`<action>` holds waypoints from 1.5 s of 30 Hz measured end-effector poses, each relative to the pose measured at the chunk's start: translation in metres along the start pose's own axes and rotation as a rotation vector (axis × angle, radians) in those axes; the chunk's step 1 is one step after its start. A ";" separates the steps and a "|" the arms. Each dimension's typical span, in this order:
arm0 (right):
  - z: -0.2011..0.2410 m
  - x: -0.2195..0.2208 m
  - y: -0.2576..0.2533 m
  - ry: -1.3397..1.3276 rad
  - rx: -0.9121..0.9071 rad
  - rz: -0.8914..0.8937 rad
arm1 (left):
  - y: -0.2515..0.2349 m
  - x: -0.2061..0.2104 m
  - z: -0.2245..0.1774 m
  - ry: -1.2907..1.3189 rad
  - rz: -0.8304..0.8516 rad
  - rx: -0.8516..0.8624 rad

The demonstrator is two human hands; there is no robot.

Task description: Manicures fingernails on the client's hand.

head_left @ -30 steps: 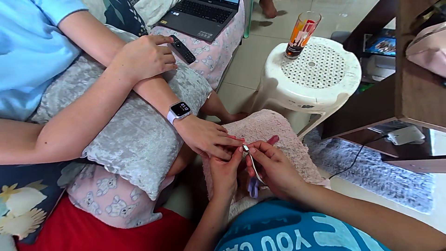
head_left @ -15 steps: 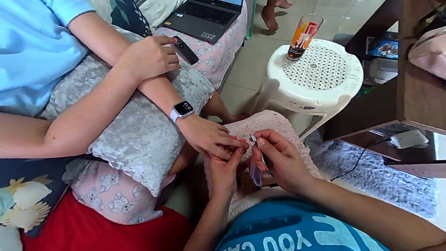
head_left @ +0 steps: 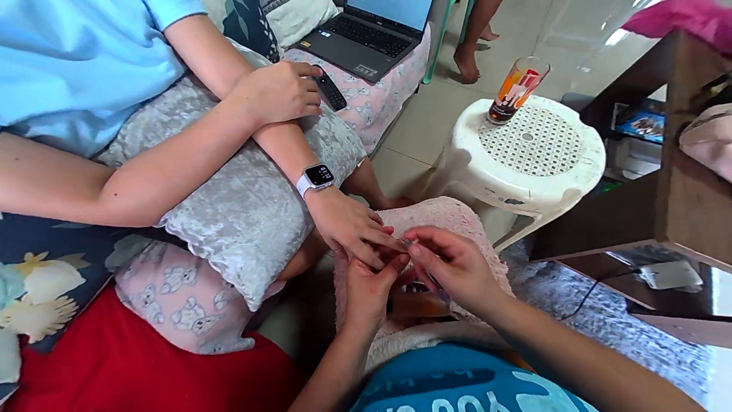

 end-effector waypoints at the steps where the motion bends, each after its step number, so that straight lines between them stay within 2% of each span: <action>1: -0.002 -0.005 0.009 0.059 -0.021 -0.025 | 0.000 0.001 0.000 0.015 0.016 -0.002; 5: -0.007 -0.013 0.026 0.334 -0.101 -0.109 | -0.002 0.003 0.003 0.056 0.013 0.002; 8: -0.008 -0.012 0.026 0.407 -0.108 -0.120 | -0.002 0.004 0.004 0.053 -0.003 0.007; 33: -0.010 -0.009 0.024 0.448 -0.013 -0.126 | -0.002 0.000 0.009 0.017 -0.029 -0.001; 38: -0.011 -0.008 0.022 0.481 -0.030 -0.130 | -0.002 -0.001 0.010 0.015 -0.031 -0.006; 45: -0.015 -0.008 0.023 0.705 -0.161 -0.143 | -0.002 -0.001 0.011 0.015 -0.038 0.003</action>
Point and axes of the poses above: each hand's wrist, its own y-axis away from the middle knuckle, its own x-axis out of the palm, z = x × y, the point moved 2 cm from there along -y, towards the middle knuckle, and after that the axes turned 2 degrees about x, right-handed, at the moved point
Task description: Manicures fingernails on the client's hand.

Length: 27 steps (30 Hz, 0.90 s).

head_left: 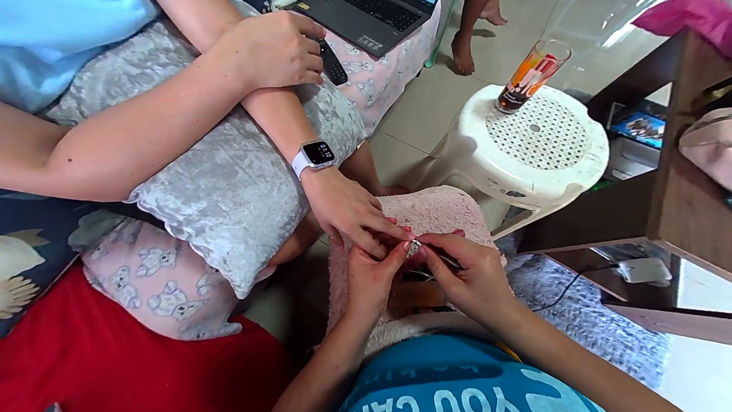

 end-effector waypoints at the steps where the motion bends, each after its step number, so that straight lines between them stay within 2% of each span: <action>1: 0.000 0.000 0.000 0.028 -0.015 -0.004 | 0.000 0.000 0.000 0.003 0.000 -0.001; 27: -0.004 0.004 -0.001 0.091 -0.102 0.012 | 0.001 0.001 -0.002 -0.011 0.012 0.004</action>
Point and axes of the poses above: each hand's wrist, its own y-axis away from the middle knuckle, its own x-axis out of the palm, z = x × y, the point moved 2 cm from there along -y, towards the middle knuckle, and after that the axes turned 2 degrees about x, right-handed, at the moved point
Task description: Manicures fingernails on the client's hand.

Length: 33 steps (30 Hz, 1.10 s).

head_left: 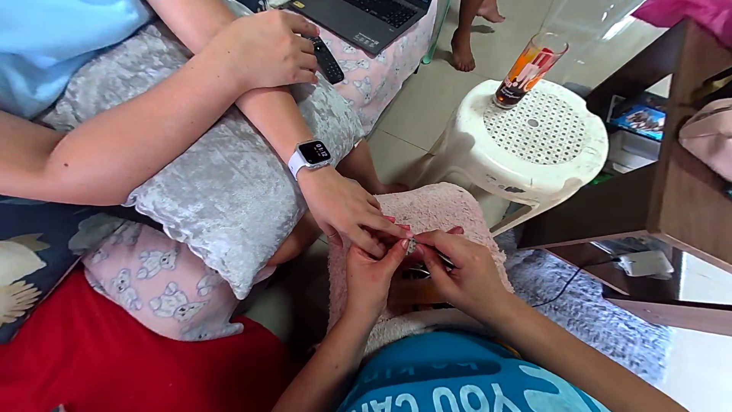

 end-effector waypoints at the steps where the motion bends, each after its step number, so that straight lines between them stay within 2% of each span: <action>1: 0.000 0.000 0.000 0.000 -0.005 0.001 | 0.000 0.000 0.000 0.001 -0.002 0.000; 21: 0.012 -0.003 0.001 0.217 -0.055 -0.073 | 0.000 0.001 0.000 0.002 0.000 0.002; 29: 0.014 -0.002 0.000 0.216 -0.059 -0.069 | 0.000 0.002 -0.001 -0.003 -0.009 -0.004; 33: 0.011 -0.002 0.000 0.112 -0.009 -0.036 | 0.000 0.002 -0.001 0.000 -0.010 -0.011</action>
Point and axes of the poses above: each hand's wrist, its own y-axis away from the middle knuckle, its own x-axis out of the palm, z = x × y, the point moved 2 cm from there along -y, towards the middle knuckle, and after that the axes turned 2 degrees about x, right-handed, at the moved point
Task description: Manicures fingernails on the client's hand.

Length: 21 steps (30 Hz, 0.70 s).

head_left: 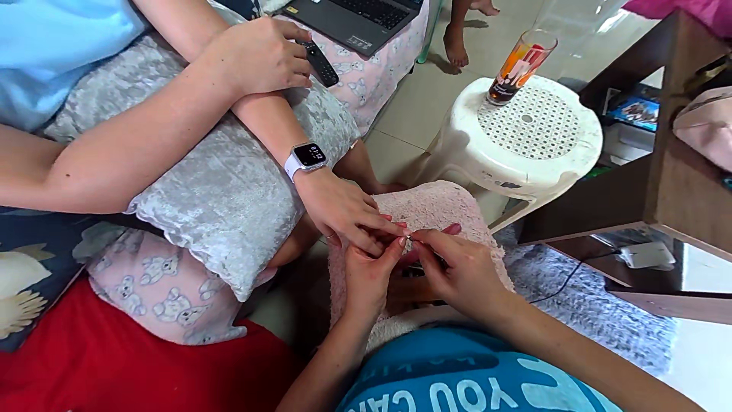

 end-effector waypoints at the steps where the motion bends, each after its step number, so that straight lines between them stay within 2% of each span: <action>1: -0.001 0.000 0.000 -0.058 0.040 0.023 | 0.000 0.000 0.000 0.000 -0.002 -0.003; 6: -0.005 -0.004 -0.001 -0.479 0.359 0.152 | 0.000 -0.001 0.000 -0.004 0.003 -0.003; 9: -0.004 -0.008 -0.002 -0.627 0.495 0.191 | 0.000 -0.001 0.000 0.003 0.008 -0.011; 21: -0.001 -0.008 -0.004 -0.745 0.583 0.207 | 0.000 -0.002 0.001 0.012 0.008 -0.004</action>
Point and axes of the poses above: each hand's wrist, its own y-axis away from the middle knuckle, its own x-axis out of the palm, z = x × y, the point moved 2 cm from there along -y, towards the middle knuckle, and after that the axes turned 2 degrees about x, right-handed, at the moved point
